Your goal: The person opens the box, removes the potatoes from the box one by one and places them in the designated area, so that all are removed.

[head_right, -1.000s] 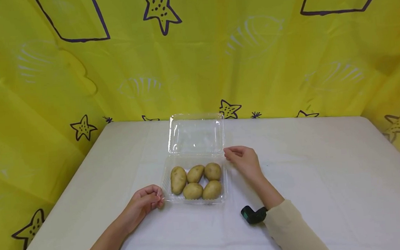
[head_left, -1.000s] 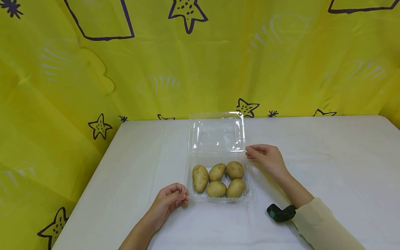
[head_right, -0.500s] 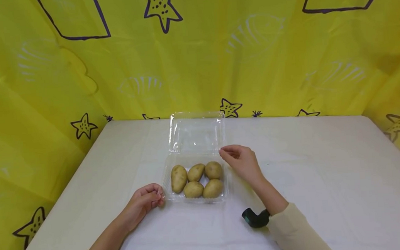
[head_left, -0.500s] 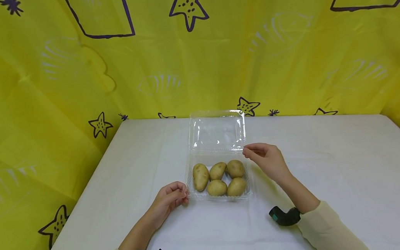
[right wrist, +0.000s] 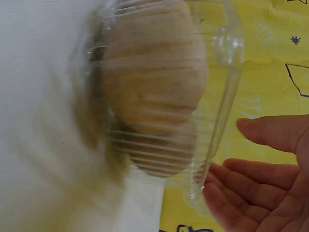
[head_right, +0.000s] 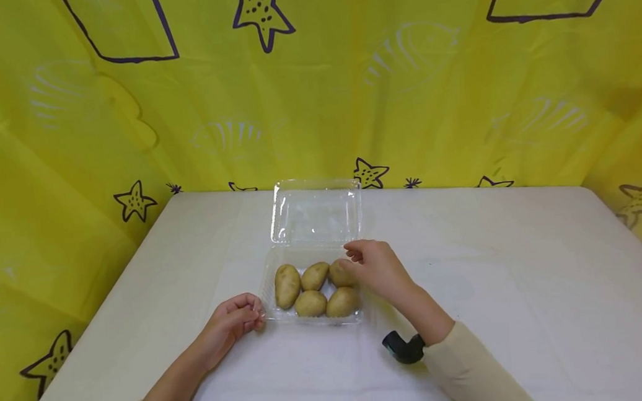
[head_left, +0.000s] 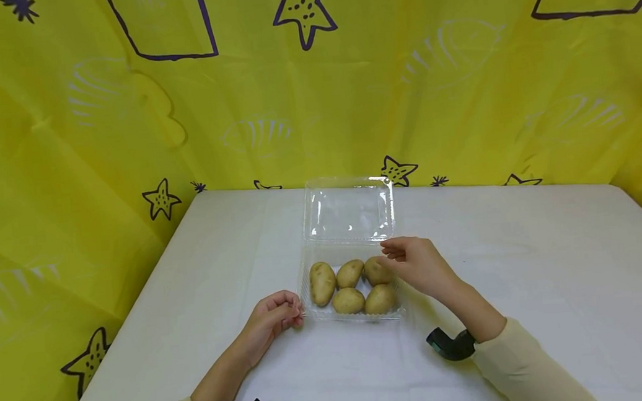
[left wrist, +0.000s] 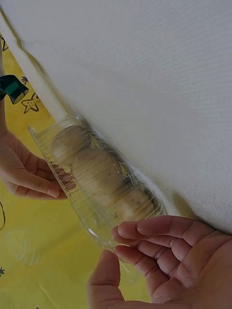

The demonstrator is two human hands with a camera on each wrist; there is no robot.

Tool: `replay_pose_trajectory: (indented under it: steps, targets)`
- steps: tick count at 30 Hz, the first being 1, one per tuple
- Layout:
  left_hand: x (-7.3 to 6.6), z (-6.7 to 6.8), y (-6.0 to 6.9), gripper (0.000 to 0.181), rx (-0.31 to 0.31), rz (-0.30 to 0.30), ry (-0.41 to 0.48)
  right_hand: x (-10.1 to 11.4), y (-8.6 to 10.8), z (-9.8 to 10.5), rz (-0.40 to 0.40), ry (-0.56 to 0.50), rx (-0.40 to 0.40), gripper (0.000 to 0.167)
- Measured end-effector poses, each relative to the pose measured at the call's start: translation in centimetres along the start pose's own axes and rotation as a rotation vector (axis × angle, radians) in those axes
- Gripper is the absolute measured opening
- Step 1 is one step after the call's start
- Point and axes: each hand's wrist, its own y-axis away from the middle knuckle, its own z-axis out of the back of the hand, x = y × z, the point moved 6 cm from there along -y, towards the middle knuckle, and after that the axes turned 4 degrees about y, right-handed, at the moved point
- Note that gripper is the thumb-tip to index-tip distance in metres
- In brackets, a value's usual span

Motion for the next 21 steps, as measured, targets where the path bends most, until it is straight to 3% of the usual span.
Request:
replay_pose_trajectory:
  steps: [4, 8, 14, 21]
  targets:
    - [-0.1, 0.1, 0.1, 0.006, -0.001, -0.007, -0.003, 1.3, -0.3, -0.4, 0.049, 0.150, 0.041, 0.028]
    - [-0.1, 0.3, 0.3, 0.006, 0.003, -0.007, -0.012, 2.1, -0.7, -1.0, 0.074, 0.258, 0.062, 0.008]
    - [-0.1, 0.3, 0.3, 0.005, 0.006, -0.002, -0.013, 2.4, -1.1, -1.6, 0.060, 0.345, 0.084, 0.018]
    - [0.0, 0.1, 0.0, 0.006, 0.008, -0.005, -0.002, 2.4, -1.2, -1.8, 0.001, 0.353, 0.126, 0.022]
